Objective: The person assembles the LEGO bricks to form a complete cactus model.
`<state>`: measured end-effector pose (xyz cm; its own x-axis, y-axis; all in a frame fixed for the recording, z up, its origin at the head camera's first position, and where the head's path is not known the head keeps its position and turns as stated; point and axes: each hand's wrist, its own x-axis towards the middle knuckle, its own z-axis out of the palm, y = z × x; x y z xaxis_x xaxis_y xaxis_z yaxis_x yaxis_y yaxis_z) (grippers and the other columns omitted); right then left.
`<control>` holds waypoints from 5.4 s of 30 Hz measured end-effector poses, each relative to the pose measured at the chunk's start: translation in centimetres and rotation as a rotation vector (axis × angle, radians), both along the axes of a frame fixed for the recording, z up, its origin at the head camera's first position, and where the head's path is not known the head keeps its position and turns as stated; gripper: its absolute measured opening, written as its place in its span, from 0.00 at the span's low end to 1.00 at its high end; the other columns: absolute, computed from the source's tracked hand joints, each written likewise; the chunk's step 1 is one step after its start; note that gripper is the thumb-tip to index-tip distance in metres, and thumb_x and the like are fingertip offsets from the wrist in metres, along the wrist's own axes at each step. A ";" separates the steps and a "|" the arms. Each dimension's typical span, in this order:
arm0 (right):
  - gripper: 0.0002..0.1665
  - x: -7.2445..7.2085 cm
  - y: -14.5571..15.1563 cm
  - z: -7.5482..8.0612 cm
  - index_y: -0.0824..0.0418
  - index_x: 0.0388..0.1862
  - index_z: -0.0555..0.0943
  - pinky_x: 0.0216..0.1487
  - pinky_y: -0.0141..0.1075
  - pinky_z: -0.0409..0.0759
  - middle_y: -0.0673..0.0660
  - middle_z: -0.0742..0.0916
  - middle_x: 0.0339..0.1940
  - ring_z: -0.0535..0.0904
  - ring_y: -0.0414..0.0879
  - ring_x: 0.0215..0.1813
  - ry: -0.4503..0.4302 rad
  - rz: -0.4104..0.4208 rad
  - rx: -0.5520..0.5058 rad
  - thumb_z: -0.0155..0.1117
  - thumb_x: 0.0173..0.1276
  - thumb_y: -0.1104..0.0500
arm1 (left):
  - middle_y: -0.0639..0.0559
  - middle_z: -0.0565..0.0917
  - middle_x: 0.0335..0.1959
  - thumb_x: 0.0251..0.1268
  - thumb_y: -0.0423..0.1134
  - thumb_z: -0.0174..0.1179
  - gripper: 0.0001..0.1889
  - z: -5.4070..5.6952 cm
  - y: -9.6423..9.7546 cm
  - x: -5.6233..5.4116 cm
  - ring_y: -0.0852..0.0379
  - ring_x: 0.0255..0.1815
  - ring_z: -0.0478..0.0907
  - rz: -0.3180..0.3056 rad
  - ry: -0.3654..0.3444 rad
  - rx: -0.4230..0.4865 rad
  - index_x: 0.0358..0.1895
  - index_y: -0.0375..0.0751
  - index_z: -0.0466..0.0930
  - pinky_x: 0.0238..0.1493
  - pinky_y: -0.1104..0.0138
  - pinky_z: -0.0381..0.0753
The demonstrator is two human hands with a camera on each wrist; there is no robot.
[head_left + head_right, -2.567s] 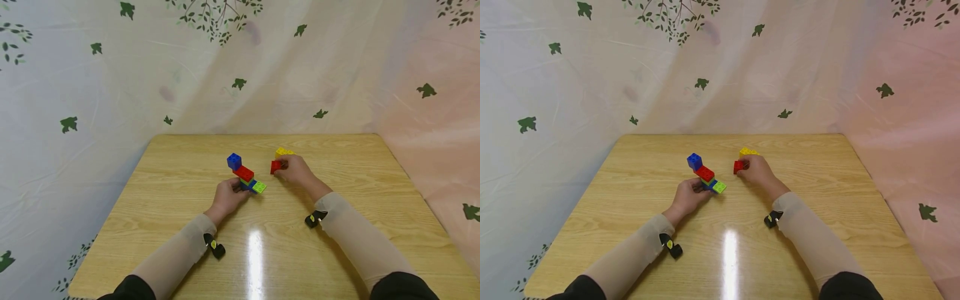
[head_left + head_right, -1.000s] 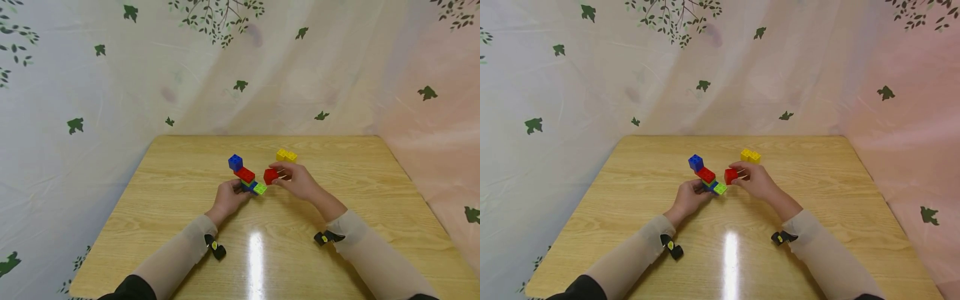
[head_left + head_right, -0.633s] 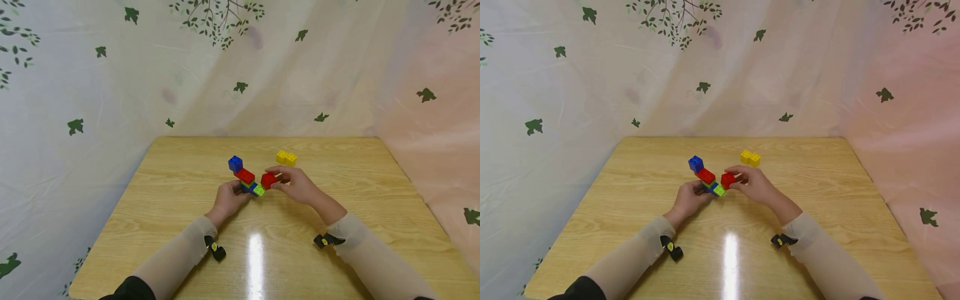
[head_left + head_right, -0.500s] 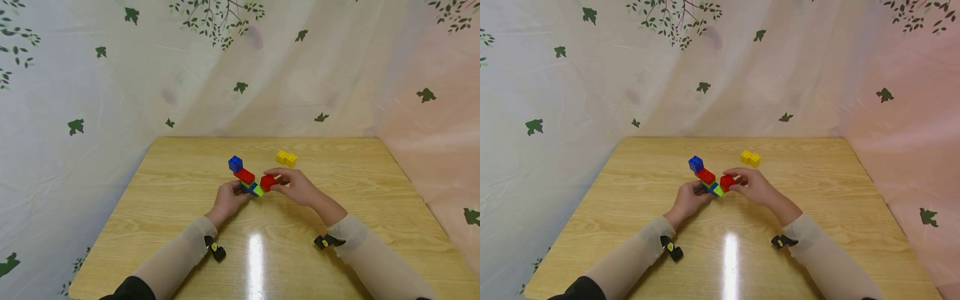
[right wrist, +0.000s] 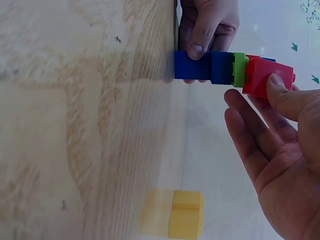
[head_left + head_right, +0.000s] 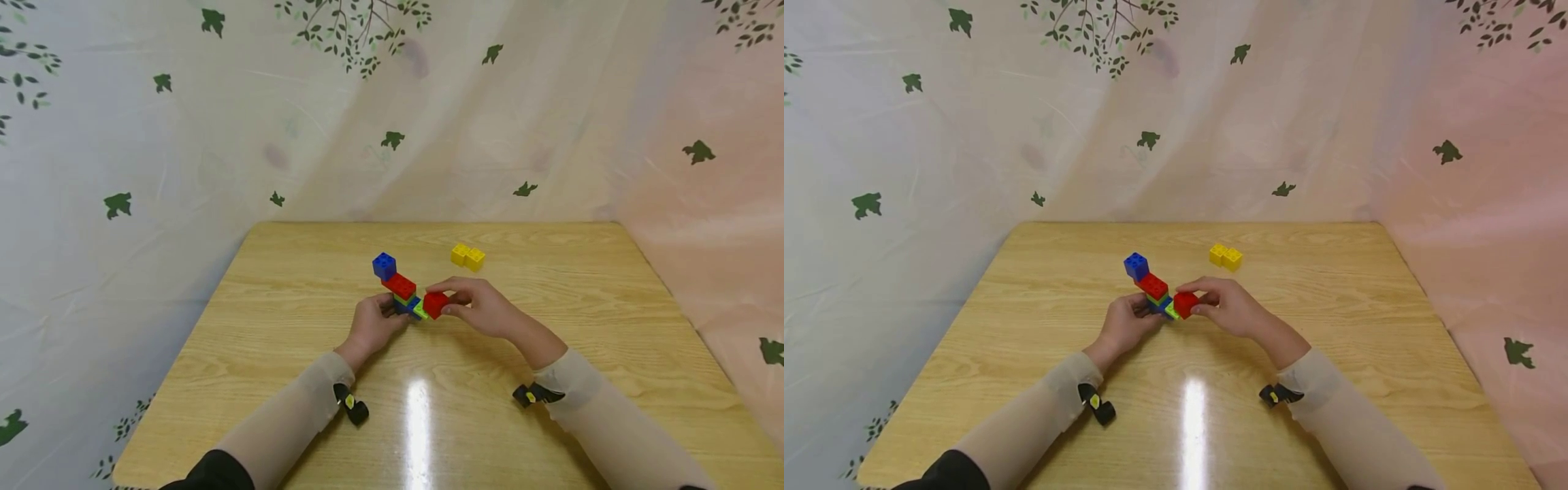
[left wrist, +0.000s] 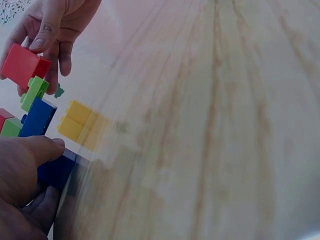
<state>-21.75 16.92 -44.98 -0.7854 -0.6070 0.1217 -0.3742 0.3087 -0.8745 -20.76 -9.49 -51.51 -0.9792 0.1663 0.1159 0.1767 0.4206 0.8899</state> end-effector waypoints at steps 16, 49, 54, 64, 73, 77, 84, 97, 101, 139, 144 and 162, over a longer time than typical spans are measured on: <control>0.27 -0.1 -0.4 -0.2 0.61 0.70 0.79 0.55 0.56 0.86 0.60 0.83 0.63 0.87 0.63 0.52 -0.024 0.074 -0.016 0.62 0.75 0.75 | 0.44 0.89 0.53 0.62 0.32 0.76 0.20 0.0 0.1 -0.1 0.50 0.54 0.87 0.008 0.005 -0.006 0.58 0.35 0.87 0.57 0.60 0.85; 0.35 -0.1 -0.2 -0.4 0.57 0.76 0.75 0.57 0.40 0.86 0.59 0.83 0.65 0.86 0.55 0.59 0.077 0.062 0.053 0.64 0.73 0.75 | 0.45 0.90 0.52 0.63 0.32 0.75 0.19 -0.1 0.1 -0.1 0.51 0.54 0.88 -0.005 0.015 -0.015 0.57 0.35 0.87 0.56 0.60 0.86; 0.38 -0.4 0.3 -0.2 0.54 0.78 0.73 0.57 0.42 0.86 0.59 0.83 0.68 0.86 0.57 0.60 0.068 0.039 0.071 0.64 0.73 0.76 | 0.47 0.90 0.52 0.63 0.33 0.76 0.19 -0.2 0.0 -0.1 0.53 0.54 0.87 -0.008 0.021 -0.024 0.57 0.38 0.88 0.57 0.61 0.85; 0.26 -2.0 1.4 -0.9 0.58 0.69 0.80 0.67 0.59 0.78 0.61 0.86 0.64 0.82 0.58 0.64 0.137 -0.054 0.128 0.69 0.74 0.66 | 0.49 0.90 0.53 0.64 0.34 0.75 0.19 -0.1 0.0 -0.1 0.54 0.55 0.87 -0.013 0.004 -0.020 0.58 0.39 0.87 0.58 0.61 0.85; 0.23 -3.2 2.2 -0.8 0.60 0.65 0.83 0.68 0.60 0.76 0.58 0.87 0.62 0.80 0.62 0.67 0.153 -0.200 0.134 0.73 0.72 0.61 | 0.49 0.90 0.53 0.64 0.33 0.75 0.19 0.0 0.0 -0.1 0.54 0.56 0.86 -0.018 -0.019 0.009 0.58 0.39 0.87 0.58 0.61 0.84; 0.25 -4.2 2.8 -1.3 0.60 0.65 0.83 0.69 0.60 0.76 0.59 0.86 0.63 0.79 0.63 0.67 0.166 -0.265 0.159 0.75 0.71 0.58 | 0.50 0.90 0.53 0.64 0.33 0.75 0.18 0.0 0.0 -0.1 0.54 0.56 0.86 -0.017 -0.021 0.017 0.57 0.40 0.88 0.59 0.61 0.84; 0.28 -5.9 3.9 -1.8 0.63 0.67 0.80 0.70 0.59 0.74 0.62 0.83 0.65 0.77 0.64 0.68 0.135 -0.407 0.191 0.74 0.73 0.54 | 0.49 0.90 0.53 0.63 0.32 0.75 0.19 0.0 0.0 0.0 0.54 0.56 0.86 -0.009 -0.025 0.003 0.58 0.39 0.87 0.59 0.60 0.84; 0.34 -7.8 5.1 -2.1 0.64 0.73 0.76 0.69 0.60 0.74 0.64 0.79 0.69 0.74 0.65 0.69 0.080 -0.520 0.214 0.73 0.73 0.54 | 0.49 0.90 0.53 0.63 0.32 0.75 0.19 -0.2 0.0 0.0 0.53 0.56 0.87 -0.001 -0.012 -0.006 0.58 0.39 0.87 0.58 0.60 0.85; 0.33 -8.1 5.3 -2.1 0.64 0.73 0.76 0.67 0.62 0.75 0.65 0.78 0.69 0.72 0.67 0.69 0.070 -0.541 0.216 0.73 0.73 0.54 | 0.49 0.90 0.53 0.64 0.33 0.75 0.19 -0.1 0.0 0.0 0.53 0.55 0.87 -0.001 -0.007 -0.008 0.58 0.39 0.87 0.58 0.59 0.85; 0.28 -9.9 5.1 -3.4 0.69 0.66 0.78 0.60 0.54 0.83 0.68 0.84 0.57 0.81 0.63 0.57 -0.024 -0.544 0.319 0.72 0.73 0.58 | 0.49 0.90 0.53 0.64 0.34 0.75 0.20 -0.1 -0.1 0.1 0.53 0.55 0.87 -0.005 -0.015 -0.017 0.59 0.39 0.87 0.59 0.59 0.84; 0.30 -9.6 5.6 -3.2 0.69 0.68 0.78 0.60 0.55 0.82 0.67 0.85 0.56 0.81 0.62 0.57 0.000 -0.579 0.309 0.72 0.74 0.55 | 0.49 0.89 0.54 0.63 0.33 0.75 0.21 -0.1 -0.1 0.0 0.53 0.56 0.86 -0.001 -0.021 -0.014 0.59 0.39 0.87 0.59 0.59 0.84; 0.30 -7.2 2.9 0.0 0.67 0.66 0.80 0.54 0.50 0.86 0.64 0.87 0.53 0.84 0.58 0.53 0.071 -0.560 0.197 0.74 0.72 0.52 | 0.48 0.90 0.53 0.63 0.32 0.76 0.20 -0.1 -0.1 -0.1 0.53 0.55 0.87 -0.002 -0.015 -0.016 0.58 0.38 0.87 0.59 0.59 0.85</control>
